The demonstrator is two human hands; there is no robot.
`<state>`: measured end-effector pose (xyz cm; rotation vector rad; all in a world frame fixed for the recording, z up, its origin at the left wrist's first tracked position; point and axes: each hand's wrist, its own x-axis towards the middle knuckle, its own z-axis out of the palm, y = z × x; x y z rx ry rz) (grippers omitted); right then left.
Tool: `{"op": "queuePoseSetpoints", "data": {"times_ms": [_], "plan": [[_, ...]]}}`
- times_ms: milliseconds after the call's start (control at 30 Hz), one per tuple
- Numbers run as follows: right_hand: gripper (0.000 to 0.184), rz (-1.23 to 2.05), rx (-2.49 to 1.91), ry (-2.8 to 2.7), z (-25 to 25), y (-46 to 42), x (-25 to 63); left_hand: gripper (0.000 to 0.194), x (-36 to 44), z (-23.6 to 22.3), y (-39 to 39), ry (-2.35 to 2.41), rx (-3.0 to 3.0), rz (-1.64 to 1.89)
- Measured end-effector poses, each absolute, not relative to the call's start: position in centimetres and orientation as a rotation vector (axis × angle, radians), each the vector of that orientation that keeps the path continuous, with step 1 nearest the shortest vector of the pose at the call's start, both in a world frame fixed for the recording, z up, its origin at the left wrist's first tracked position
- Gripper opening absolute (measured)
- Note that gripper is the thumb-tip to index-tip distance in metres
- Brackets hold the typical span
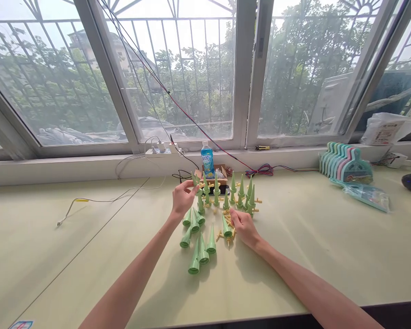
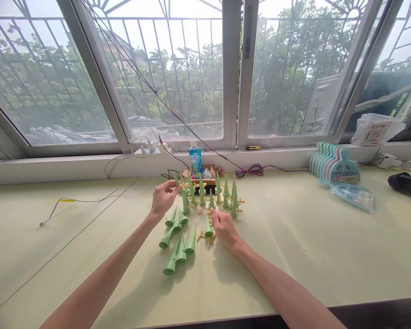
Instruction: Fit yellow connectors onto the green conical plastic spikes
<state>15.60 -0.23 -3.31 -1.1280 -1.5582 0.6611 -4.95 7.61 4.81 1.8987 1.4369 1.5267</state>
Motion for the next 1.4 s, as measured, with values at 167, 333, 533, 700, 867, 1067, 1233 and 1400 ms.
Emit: {"op": "queuePoseSetpoints", "data": {"times_ms": [167, 333, 533, 700, 867, 1067, 1233, 1400], "plan": [[0.054, 0.667, -1.113, -1.564, -3.3, -0.3, 15.7, 0.024, -5.1, 3.3, 7.8, 1.481, 1.939, 1.37], [0.052, 0.681, -1.092, -1.582, -3.5, -0.2, 15.8, 0.029, -5.2, 2.5, 7.8, 1.454, 1.964, 1.349], [0.051, 0.669, -1.091, -1.584, -3.6, -0.1, 15.8, 0.026, -5.2, 2.2, 8.0, 1.456, 2.023, 1.303], [0.05, 0.662, -1.081, -1.587, -3.5, -0.2, 15.8, 0.024, -5.1, 1.9, 7.7, 1.47, 2.014, 1.302], [0.05, 0.653, -1.074, -1.589, -3.5, -0.2, 15.9, 0.029, -5.2, 1.8, 7.0, 1.477, 2.005, 1.308], [0.047, 0.6, -1.064, -1.614, -3.8, -0.1, 15.9, 0.021, -5.6, 1.9, 5.4, 1.587, 2.103, 1.456], [0.044, 0.554, -1.056, -1.633, -3.9, -0.1, 16.0, 0.032, -5.6, 1.5, 4.4, 1.626, 2.481, 0.915], [0.043, 0.561, -1.072, -1.592, -3.7, -0.1, 16.2, 0.034, -5.0, 1.3, 3.6, 1.703, 2.669, 0.552]]}}
